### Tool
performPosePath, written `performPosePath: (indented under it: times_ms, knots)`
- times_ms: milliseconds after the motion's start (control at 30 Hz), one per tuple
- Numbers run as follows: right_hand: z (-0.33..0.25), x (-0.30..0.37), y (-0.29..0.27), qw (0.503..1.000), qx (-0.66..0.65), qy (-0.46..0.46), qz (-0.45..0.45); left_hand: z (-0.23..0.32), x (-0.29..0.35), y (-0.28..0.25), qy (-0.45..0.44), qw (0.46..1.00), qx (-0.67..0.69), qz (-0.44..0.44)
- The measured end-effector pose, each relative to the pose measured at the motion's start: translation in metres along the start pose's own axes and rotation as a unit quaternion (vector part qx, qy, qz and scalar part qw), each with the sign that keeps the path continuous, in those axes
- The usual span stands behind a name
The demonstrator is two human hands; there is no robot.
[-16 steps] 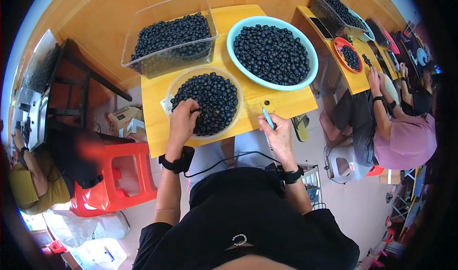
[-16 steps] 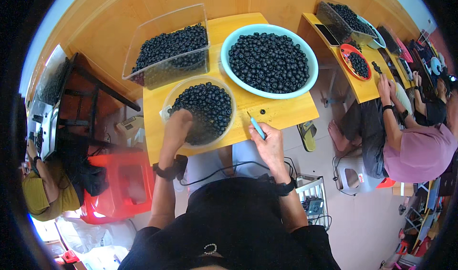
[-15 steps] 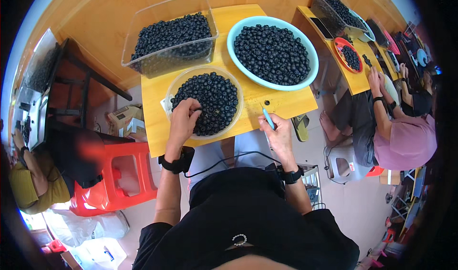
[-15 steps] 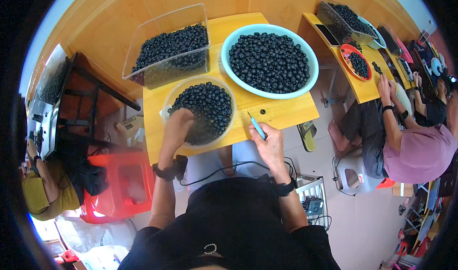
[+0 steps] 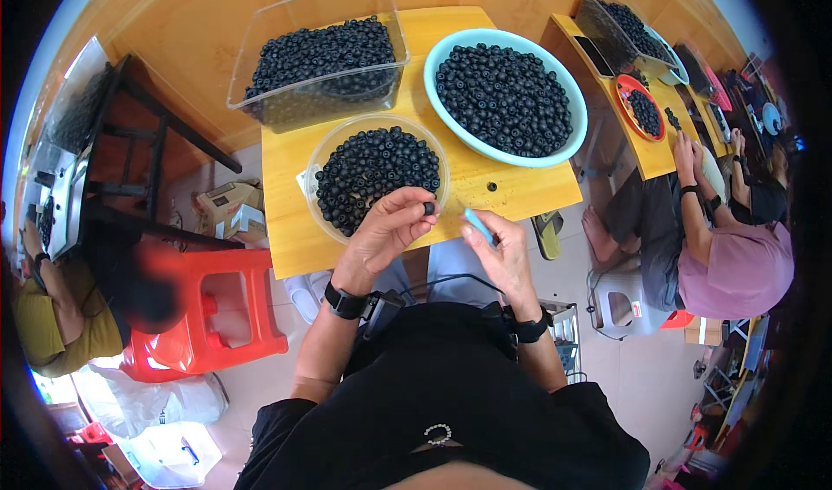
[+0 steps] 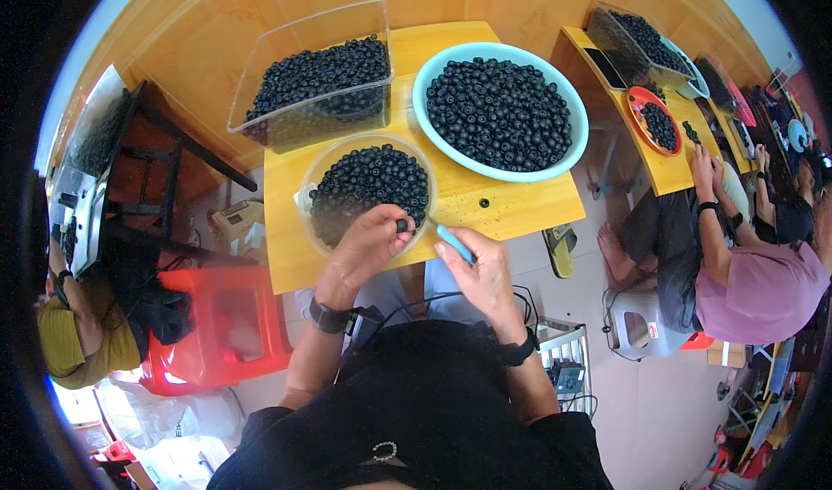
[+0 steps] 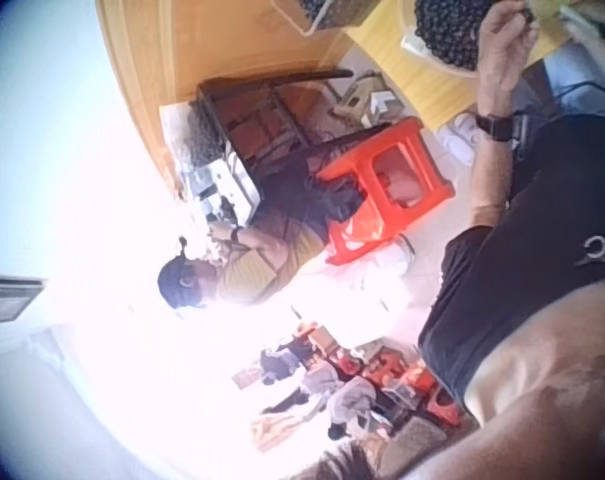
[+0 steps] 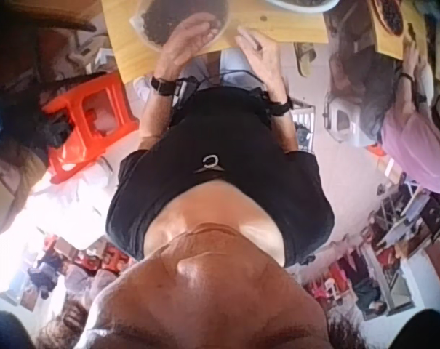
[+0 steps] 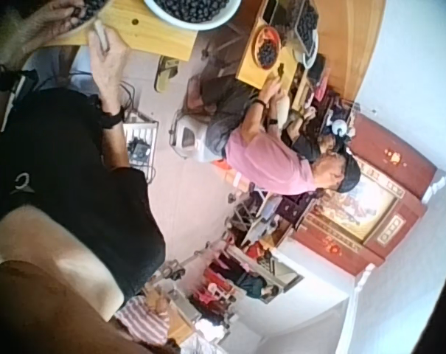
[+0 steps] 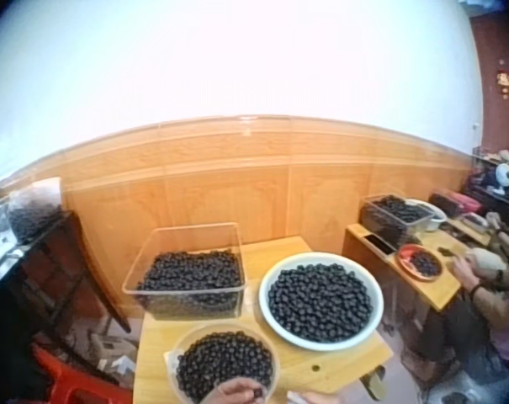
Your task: Inspecting and sorting small black plastic or rubber parts from containers using hands and a small tool.
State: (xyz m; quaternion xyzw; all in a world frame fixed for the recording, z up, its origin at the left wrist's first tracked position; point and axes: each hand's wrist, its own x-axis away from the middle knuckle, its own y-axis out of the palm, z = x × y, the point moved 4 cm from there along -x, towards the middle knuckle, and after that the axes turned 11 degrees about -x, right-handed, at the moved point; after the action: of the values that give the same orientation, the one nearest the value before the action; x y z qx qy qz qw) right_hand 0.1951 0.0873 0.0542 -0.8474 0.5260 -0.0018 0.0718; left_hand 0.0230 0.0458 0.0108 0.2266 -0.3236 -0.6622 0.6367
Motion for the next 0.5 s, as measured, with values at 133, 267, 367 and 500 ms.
performPosePath:
  times_ms: [133, 267, 367, 500]
  knots:
    - [-0.023, 0.002, 0.010, 0.994, 0.037, -0.097, -0.039, -0.004, -0.003, 0.006, -0.015, 1.000, 0.014, -0.012]
    - [-0.024, 0.002, 0.014, 0.985, 0.094, -0.137, -0.057, -0.007, -0.003, 0.008, -0.011, 1.000, 0.018, -0.014]
    - [-0.027, 0.002, 0.015, 0.980, 0.108, -0.157, -0.051, -0.006, -0.001, 0.008, -0.006, 1.000, 0.017, -0.017]
    - [-0.027, 0.003, 0.014, 0.980, 0.121, -0.151, -0.048, -0.005, 0.000, 0.007, -0.002, 1.000, -0.001, -0.014]
